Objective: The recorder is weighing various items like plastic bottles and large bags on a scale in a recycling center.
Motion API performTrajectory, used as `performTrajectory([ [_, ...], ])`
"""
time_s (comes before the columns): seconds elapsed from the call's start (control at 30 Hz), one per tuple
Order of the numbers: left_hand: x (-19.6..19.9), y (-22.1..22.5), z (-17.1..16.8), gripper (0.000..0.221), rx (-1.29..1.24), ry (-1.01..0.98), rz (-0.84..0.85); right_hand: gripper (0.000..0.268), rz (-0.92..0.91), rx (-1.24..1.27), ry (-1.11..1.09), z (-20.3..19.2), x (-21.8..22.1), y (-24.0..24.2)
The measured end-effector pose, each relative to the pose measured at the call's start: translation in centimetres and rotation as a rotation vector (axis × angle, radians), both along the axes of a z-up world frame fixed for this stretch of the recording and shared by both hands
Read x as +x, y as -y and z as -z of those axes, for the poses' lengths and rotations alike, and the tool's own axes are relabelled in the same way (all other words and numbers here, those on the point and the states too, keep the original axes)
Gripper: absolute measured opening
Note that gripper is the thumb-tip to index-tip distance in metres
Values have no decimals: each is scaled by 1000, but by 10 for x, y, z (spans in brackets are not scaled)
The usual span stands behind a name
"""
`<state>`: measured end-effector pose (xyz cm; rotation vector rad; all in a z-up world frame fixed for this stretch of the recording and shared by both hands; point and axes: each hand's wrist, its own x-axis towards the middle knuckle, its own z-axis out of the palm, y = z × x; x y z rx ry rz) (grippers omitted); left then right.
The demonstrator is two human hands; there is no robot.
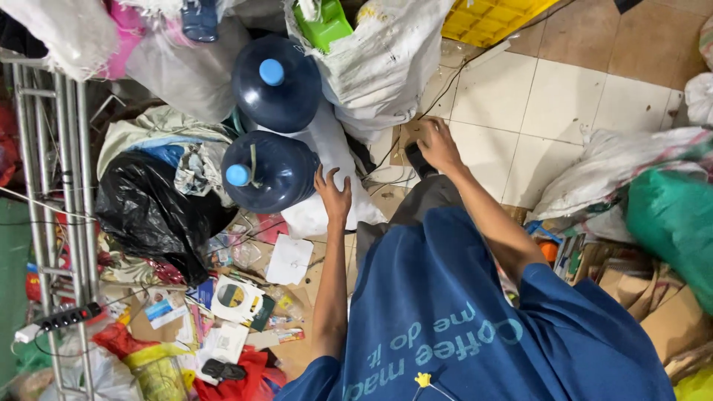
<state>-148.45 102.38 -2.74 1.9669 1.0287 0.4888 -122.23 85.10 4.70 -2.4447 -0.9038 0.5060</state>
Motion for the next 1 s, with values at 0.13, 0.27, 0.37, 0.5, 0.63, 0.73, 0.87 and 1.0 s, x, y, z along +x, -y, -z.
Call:
performTrajectory([
  [0.13,34,17,9,37,-9,-80,-70,52,-133,125,82,25,109,-37],
  [0.27,88,36,20,35,39,-112,-190,62,-321,209,262,37,214,-120],
  [0.37,133,73,53,36,54,-140,-282,59,-457,211,431,68,277,-162],
  [0.5,212,112,37,39,67,-142,-235,27,-599,-19,346,89,307,-130],
  [0.63,255,135,12,37,47,-126,-237,16,-665,24,256,102,311,-67],
  [0.73,258,142,1,33,16,-106,-246,13,-624,123,311,76,302,-12],
  [0.87,247,135,23,33,31,-120,-328,10,-611,115,301,55,309,-4],
  [1.0,227,145,22,29,8,-103,-383,14,-545,81,219,36,292,2],
])
